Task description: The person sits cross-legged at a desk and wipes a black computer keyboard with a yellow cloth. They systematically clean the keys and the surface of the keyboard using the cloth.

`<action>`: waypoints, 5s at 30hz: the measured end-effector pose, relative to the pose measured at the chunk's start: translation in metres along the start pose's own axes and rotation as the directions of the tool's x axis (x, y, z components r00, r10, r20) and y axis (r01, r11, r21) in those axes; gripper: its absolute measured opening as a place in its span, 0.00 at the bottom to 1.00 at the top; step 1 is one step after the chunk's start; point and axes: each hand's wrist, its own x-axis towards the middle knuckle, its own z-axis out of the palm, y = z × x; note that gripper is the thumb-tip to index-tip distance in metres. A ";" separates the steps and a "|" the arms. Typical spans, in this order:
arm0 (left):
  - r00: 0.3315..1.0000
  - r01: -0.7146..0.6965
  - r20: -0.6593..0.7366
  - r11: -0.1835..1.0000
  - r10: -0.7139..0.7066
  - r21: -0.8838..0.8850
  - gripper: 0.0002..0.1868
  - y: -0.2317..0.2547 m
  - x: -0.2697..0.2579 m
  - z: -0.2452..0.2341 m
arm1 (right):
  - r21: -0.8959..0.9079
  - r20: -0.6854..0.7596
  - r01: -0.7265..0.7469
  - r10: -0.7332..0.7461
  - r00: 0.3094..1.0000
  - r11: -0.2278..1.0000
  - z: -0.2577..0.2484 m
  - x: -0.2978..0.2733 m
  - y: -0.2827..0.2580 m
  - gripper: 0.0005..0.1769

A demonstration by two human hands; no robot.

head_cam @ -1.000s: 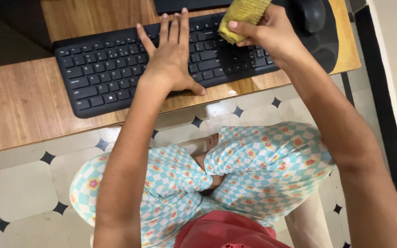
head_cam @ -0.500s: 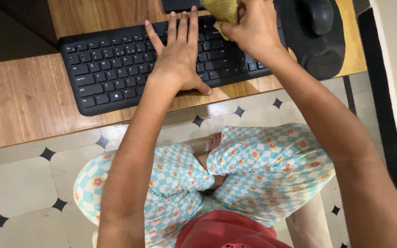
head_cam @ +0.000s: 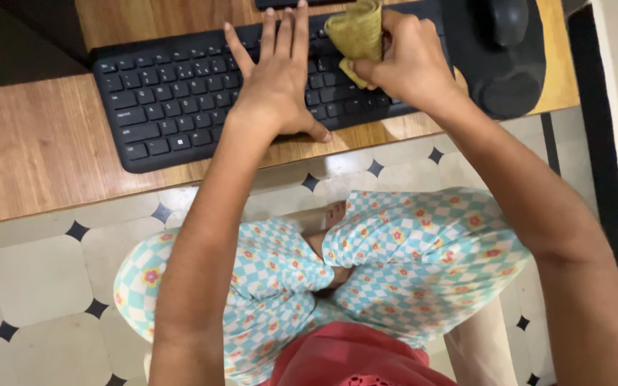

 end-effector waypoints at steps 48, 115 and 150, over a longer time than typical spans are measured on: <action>0.949 -0.213 -0.223 0.975 0.223 0.069 0.79 0.027 0.014 0.029 | -0.076 -0.051 0.435 -0.439 0.897 0.897 -0.034 0.032 0.054 0.27; 0.998 -0.035 -0.055 0.998 0.038 0.043 0.92 0.018 0.009 0.003 | 0.119 0.158 -0.148 0.128 0.979 0.982 -0.042 0.042 0.075 0.23; 0.988 -0.097 -0.119 0.995 0.100 0.026 0.91 0.007 0.008 0.001 | 0.336 0.014 0.288 -0.311 0.950 0.896 -0.044 0.031 0.071 0.10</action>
